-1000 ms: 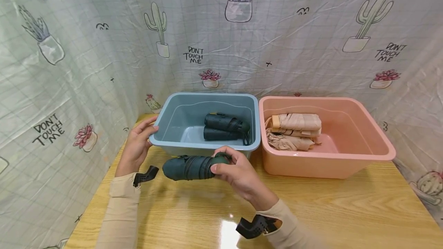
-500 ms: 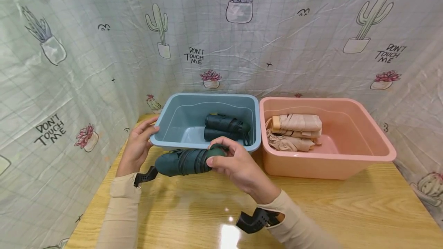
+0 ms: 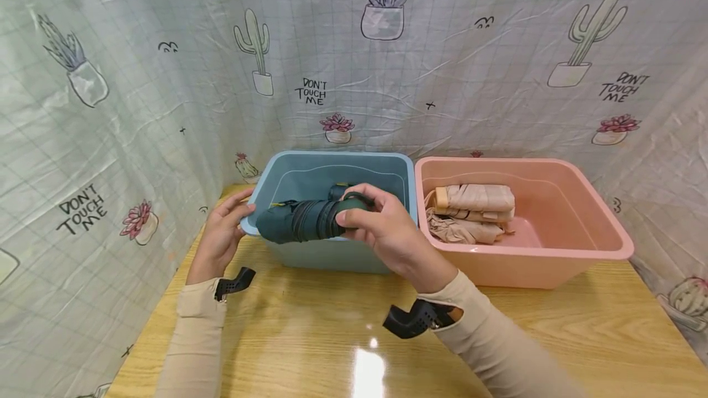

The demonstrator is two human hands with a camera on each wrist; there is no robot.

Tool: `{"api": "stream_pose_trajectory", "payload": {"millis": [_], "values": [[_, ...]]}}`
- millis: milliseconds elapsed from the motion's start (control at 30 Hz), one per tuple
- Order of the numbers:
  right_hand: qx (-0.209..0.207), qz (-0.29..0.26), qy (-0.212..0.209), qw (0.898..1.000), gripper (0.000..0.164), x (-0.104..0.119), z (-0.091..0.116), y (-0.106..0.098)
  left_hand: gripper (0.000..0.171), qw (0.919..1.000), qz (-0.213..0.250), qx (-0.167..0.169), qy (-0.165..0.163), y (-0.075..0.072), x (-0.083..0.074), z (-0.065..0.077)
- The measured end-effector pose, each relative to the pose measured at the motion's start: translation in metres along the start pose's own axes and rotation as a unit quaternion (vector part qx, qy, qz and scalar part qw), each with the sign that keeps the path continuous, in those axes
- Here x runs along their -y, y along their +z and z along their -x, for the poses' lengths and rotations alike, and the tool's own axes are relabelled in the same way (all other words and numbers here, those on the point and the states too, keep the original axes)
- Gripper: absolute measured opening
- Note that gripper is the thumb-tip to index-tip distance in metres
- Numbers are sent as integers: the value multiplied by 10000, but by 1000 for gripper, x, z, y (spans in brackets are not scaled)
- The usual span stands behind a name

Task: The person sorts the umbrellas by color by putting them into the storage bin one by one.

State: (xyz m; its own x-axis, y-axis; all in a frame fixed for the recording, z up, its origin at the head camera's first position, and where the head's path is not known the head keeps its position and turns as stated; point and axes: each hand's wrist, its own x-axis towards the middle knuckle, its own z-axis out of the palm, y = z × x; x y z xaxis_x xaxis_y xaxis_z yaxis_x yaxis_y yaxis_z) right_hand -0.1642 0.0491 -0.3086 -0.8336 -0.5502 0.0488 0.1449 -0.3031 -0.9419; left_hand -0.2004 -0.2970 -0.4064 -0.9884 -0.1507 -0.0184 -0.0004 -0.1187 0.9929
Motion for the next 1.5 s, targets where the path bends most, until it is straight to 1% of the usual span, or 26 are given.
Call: {"api": "stream_pose_trajectory", "payload": {"millis": [167,333,500,667,867,933,1067,1133,1200,1333,1433,1500], "values": [[-265,67,96,9996,26,14,-13,-4,47,10000,-17,-22,-24,0,0,0],[-359,186,267,9988,25,20,-26,-8,47,10000,-71,-37,-27,-1,0,1],[-416,223,456,9978,38,25,-40,-10,46,9999,-99,-77,-28,-2,0,1],[-482,476,662,9955,43,27,-52,-12,46,9998,-127,-103,-64,-3,0,1],[-595,931,1028,9885,53,28,-70,-14,46,9998,-174,-119,-59,-2,-1,1],[-605,1062,1144,9859,49,26,-76,-15,45,9998,-147,-124,-53,-2,-1,1],[-566,1315,1357,9804,35,22,-89,-20,45,9999,-109,-97,-64,-2,-1,2],[-530,1436,1449,9775,33,20,-96,-23,45,9999,-100,-91,-64,-2,-1,2],[-504,1512,1544,9751,37,18,-102,-27,45,9999,-85,-87,-61,-2,-1,2],[-490,1607,1724,9706,52,16,-111,-32,45,9999,-69,-84,-32,-1,0,1],[-453,1747,1833,9663,58,13,-117,-36,45,9999,-73,-89,-14,0,1,0],[-395,1858,1879,9636,59,10,-120,-39,44,9999,-68,-105,-9,0,0,0]]}}
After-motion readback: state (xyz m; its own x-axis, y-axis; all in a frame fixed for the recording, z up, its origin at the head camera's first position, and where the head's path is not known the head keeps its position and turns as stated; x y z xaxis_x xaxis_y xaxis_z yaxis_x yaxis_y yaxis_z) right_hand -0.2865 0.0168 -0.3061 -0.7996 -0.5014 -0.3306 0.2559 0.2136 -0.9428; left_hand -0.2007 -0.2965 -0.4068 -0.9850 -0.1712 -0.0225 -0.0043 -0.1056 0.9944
